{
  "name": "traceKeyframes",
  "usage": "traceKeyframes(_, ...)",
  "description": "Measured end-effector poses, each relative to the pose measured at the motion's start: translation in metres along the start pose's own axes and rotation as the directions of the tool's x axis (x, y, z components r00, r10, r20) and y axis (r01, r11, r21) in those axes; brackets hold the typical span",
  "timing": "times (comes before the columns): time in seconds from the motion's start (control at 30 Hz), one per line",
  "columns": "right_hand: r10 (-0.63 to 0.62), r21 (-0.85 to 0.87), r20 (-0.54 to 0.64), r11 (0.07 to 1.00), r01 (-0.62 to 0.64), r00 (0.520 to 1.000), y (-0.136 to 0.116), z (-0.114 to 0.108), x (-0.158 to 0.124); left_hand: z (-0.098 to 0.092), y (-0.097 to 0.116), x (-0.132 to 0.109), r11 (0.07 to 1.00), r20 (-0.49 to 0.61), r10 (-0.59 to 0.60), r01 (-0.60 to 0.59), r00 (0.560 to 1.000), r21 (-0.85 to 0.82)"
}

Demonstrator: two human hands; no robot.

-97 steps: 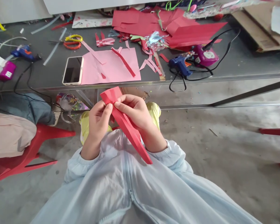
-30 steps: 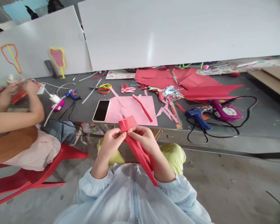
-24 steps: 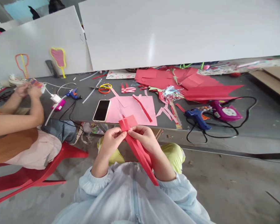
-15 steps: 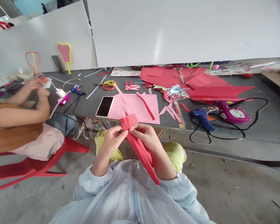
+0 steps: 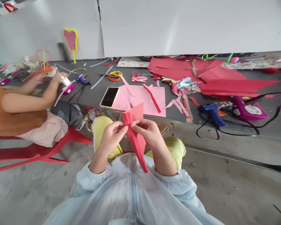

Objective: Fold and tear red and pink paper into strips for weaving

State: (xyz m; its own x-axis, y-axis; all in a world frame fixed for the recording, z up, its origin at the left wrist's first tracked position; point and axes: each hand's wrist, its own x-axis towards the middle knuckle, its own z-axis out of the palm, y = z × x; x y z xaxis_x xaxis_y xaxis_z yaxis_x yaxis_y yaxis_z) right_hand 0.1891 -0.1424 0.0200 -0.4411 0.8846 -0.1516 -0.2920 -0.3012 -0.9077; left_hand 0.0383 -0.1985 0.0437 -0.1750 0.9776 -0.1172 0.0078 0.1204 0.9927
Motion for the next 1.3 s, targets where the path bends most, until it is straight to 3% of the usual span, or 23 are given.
traceKeyframes(0.53,0.041,-0.043,0.006,0.998,-0.041,0.999,0.002,-0.003,0.015,-0.002,-0.004,0.007,1.0,-0.055,-0.008,0.009,0.998,0.014)
traceKeyframes(0.7,0.046,-0.155,0.05,0.987,-0.038,0.998,-0.003,-0.013,0.011,0.012,-0.011,-0.002,0.999,-0.091,-0.041,0.041,0.995,0.008)
traceKeyframes(0.87,0.045,-0.311,0.043,0.95,-0.029,0.998,-0.011,-0.031,0.001,0.033,-0.019,-0.011,0.996,-0.052,-0.085,0.083,0.995,-0.035)
traceKeyframes(1.03,0.078,-0.277,0.028,0.959,-0.067,0.997,-0.01,-0.044,-0.008,0.044,-0.025,-0.014,0.997,-0.009,-0.066,0.066,0.998,-0.047)
traceKeyframes(1.3,0.002,-0.24,-0.017,0.971,-0.006,1.0,-0.003,-0.044,-0.015,0.044,-0.026,-0.014,0.999,0.004,-0.046,0.046,0.999,-0.003)
